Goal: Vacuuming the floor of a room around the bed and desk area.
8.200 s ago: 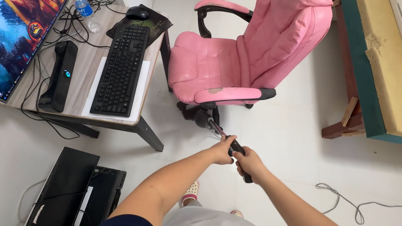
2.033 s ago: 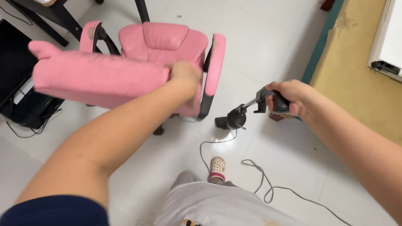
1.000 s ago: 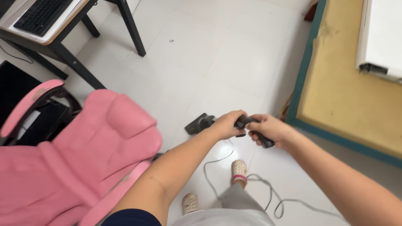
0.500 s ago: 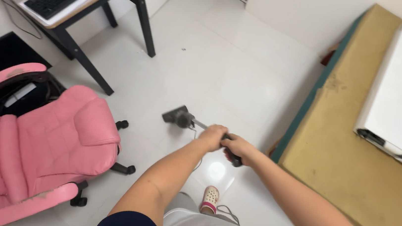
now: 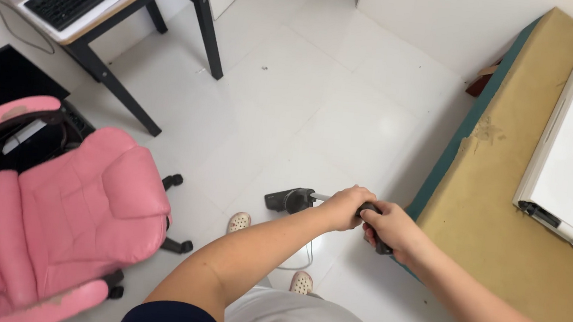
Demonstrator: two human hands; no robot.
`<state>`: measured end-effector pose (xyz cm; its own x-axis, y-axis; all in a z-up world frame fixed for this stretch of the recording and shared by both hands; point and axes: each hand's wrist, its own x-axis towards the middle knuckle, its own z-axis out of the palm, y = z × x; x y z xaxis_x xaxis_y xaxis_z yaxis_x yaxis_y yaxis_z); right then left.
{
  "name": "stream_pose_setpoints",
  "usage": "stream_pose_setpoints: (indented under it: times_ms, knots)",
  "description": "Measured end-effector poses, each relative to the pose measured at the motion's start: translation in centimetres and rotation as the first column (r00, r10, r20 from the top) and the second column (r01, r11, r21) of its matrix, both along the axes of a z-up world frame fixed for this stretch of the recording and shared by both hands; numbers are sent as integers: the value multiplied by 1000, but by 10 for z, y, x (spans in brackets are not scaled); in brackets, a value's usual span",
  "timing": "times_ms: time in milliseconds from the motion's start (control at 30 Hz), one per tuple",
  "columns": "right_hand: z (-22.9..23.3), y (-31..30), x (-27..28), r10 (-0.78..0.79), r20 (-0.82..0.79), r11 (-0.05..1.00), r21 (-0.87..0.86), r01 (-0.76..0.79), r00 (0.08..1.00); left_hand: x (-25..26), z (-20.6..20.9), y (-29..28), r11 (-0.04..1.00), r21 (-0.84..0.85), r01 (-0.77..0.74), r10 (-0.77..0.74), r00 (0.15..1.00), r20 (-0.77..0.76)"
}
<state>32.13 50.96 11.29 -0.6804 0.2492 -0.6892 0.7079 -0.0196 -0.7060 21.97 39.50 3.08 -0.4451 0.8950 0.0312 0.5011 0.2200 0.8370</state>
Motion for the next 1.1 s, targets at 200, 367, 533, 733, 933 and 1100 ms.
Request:
stream_pose_setpoints:
  times_ms: [200, 367, 533, 733, 933, 1100]
  knots:
    - [-49, -52, -55, -205, -67, 979, 5, 206, 976, -82, -64, -19, 968, 162, 189, -158, 970, -186]
    - [-88, -95, -155, -326, -65, 944, -66, 322, 943, -177, -50, -58, 977, -132, 168, -184, 976, -115]
    - [-114, -110, -230, -407, -25, 895, -212, 394, 913, -248, -77, -70, 903, -428, 39, -96, 989, -113]
    - [-57, -103, -225, -349, 112, 922, -136, 362, 930, -256, -73, -69, 946, -211, 246, -307, 886, -346]
    - [1, -71, -212, -102, 195, 990, -80, 119, 976, -236, -28, -62, 939, -120, 324, -345, 882, -320]
    - [-5, -40, -271, 49, 96, 998, -50, -44, 994, -282, -25, -45, 981, -114, 154, -183, 928, -324]
